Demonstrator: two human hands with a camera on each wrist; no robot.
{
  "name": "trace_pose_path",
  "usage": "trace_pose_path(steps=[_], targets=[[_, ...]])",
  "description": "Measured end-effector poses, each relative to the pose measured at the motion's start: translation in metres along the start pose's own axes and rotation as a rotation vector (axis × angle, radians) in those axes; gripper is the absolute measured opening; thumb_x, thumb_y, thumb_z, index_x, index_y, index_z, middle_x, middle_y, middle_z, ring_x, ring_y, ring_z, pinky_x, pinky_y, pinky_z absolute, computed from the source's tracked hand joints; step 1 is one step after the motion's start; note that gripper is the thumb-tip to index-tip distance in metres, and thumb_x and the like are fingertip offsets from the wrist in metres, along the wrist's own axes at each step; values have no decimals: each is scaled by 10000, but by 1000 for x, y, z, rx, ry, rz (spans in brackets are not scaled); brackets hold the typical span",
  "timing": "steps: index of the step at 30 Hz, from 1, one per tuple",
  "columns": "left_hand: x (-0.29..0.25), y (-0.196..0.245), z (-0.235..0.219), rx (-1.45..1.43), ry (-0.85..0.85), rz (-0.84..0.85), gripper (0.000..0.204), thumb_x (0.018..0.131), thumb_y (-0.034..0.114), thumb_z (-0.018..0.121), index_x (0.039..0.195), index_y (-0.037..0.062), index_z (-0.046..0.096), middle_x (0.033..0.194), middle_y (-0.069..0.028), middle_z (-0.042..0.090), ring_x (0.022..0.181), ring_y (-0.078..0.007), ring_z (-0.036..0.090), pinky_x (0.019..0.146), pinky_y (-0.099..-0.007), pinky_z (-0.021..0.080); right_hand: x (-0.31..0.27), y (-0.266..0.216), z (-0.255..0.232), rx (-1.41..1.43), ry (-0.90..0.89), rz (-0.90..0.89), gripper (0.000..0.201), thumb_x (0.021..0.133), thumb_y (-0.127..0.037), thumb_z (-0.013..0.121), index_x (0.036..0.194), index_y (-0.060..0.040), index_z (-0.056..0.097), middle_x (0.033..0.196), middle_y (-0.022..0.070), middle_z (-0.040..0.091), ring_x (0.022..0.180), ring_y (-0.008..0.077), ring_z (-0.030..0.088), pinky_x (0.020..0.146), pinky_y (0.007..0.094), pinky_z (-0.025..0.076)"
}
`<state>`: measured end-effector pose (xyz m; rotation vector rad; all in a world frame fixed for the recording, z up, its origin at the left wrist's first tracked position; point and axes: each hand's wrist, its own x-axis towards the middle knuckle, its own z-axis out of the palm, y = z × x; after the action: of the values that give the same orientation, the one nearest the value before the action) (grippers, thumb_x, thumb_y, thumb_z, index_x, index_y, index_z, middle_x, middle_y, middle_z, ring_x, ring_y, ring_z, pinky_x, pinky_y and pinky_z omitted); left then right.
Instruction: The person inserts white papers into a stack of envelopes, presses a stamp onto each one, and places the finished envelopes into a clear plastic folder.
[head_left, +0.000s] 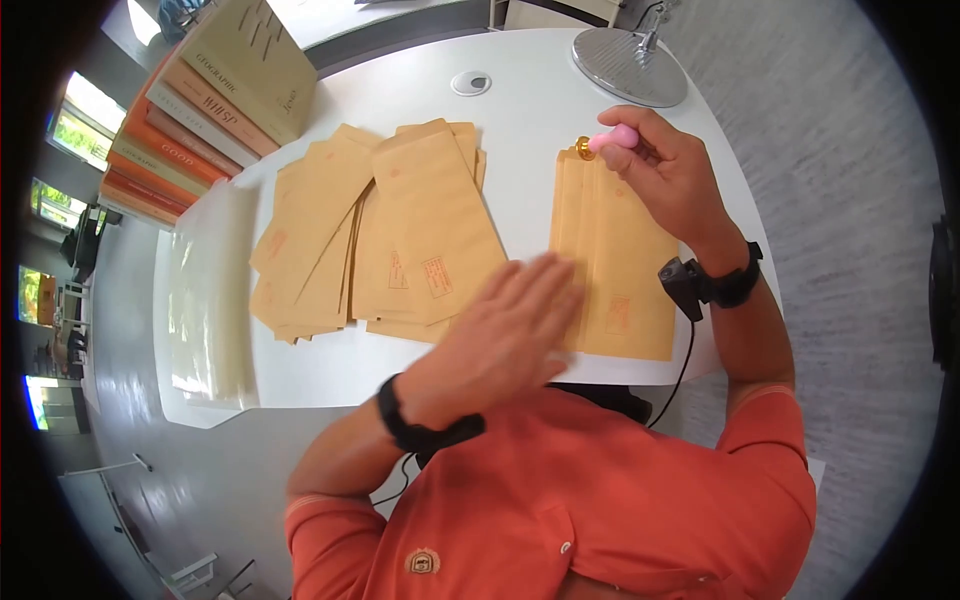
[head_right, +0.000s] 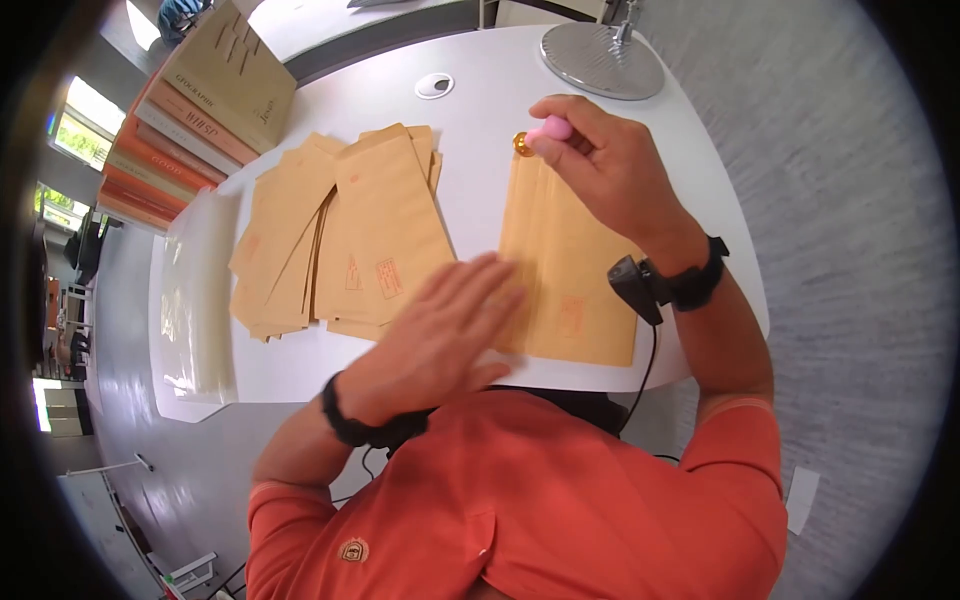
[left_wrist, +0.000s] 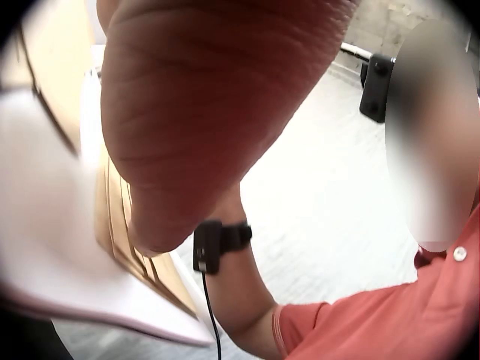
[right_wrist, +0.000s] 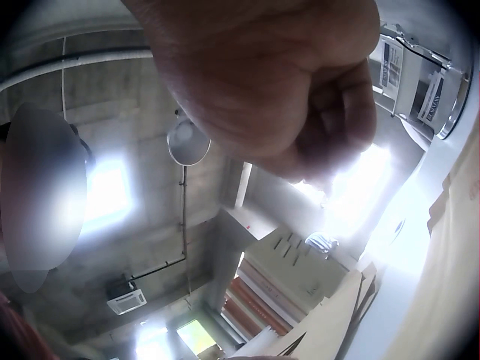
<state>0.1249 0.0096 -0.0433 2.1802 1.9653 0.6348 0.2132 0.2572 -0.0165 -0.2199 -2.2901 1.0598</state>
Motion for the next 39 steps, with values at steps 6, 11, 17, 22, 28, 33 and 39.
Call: trace_pose_path(steps=[6, 11, 17, 22, 28, 33, 39], targets=[[31, 11, 45, 78, -23, 140, 687, 889, 436, 666, 1391, -12, 522, 1509, -215, 444, 1417, -342, 405, 1165, -514, 283, -14, -4, -11, -63, 57, -3, 258, 957, -152, 702, 1169, -11, 655, 858, 81, 700, 748, 109, 676, 693, 247, 544], [11, 15, 30, 91, -130, 160, 688, 856, 422, 661, 1385, 0, 535, 1505, -206, 452, 1424, -331, 401, 1170, -540, 265, -21, 6, -16, -99, 47, -2, 240, 960, -160, 693, 1154, -23, 656, 833, 95, 698, 732, 133, 688, 686, 262, 550], [-25, 2, 12, 188, -158, 72, 635, 822, 318, 664, 1367, 15, 547, 1470, -197, 489, 1402, -326, 434, 1175, -537, 260, -14, 6, 3, -14, -13, -17, 218, 967, -154, 677, 1135, -17, 652, 814, 96, 701, 723, 143, 694, 679, 261, 544], [-47, -12, -1, 313, -37, -97, 386, 868, 138, 579, 1241, 45, 615, 1377, -176, 561, 1333, -317, 500, 1161, -534, 284, -5, -9, 20, -37, -173, 6, 221, 983, -121, 662, 1161, 8, 642, 872, 45, 685, 797, 70, 648, 727, 230, 528], [-62, -15, -1, 262, 74, -113, 293, 871, 108, 584, 1148, 20, 624, 1299, -171, 595, 1277, -322, 533, 1112, -490, 358, 6, -15, 51, -137, -243, -77, 220, 908, -161, 679, 1102, -58, 666, 823, 140, 706, 724, 303, 690, 670, 367, 540], [-61, -15, 0, 207, 142, -88, 288, 861, 99, 599, 1130, -4, 609, 1274, -179, 594, 1242, -343, 542, 1079, -469, 395, 16, -15, 75, -234, -289, -148, 224, 921, -157, 683, 1118, -51, 661, 814, 123, 695, 705, 262, 674, 657, 337, 521], [-64, -18, 1, 172, 140, -78, 311, 871, 115, 582, 1158, -3, 602, 1284, -184, 581, 1246, -348, 537, 1084, -468, 388, 20, 0, 101, -380, -338, -74, 254, 922, -199, 659, 1144, -76, 644, 838, 143, 708, 769, 337, 690, 698, 403, 539]])
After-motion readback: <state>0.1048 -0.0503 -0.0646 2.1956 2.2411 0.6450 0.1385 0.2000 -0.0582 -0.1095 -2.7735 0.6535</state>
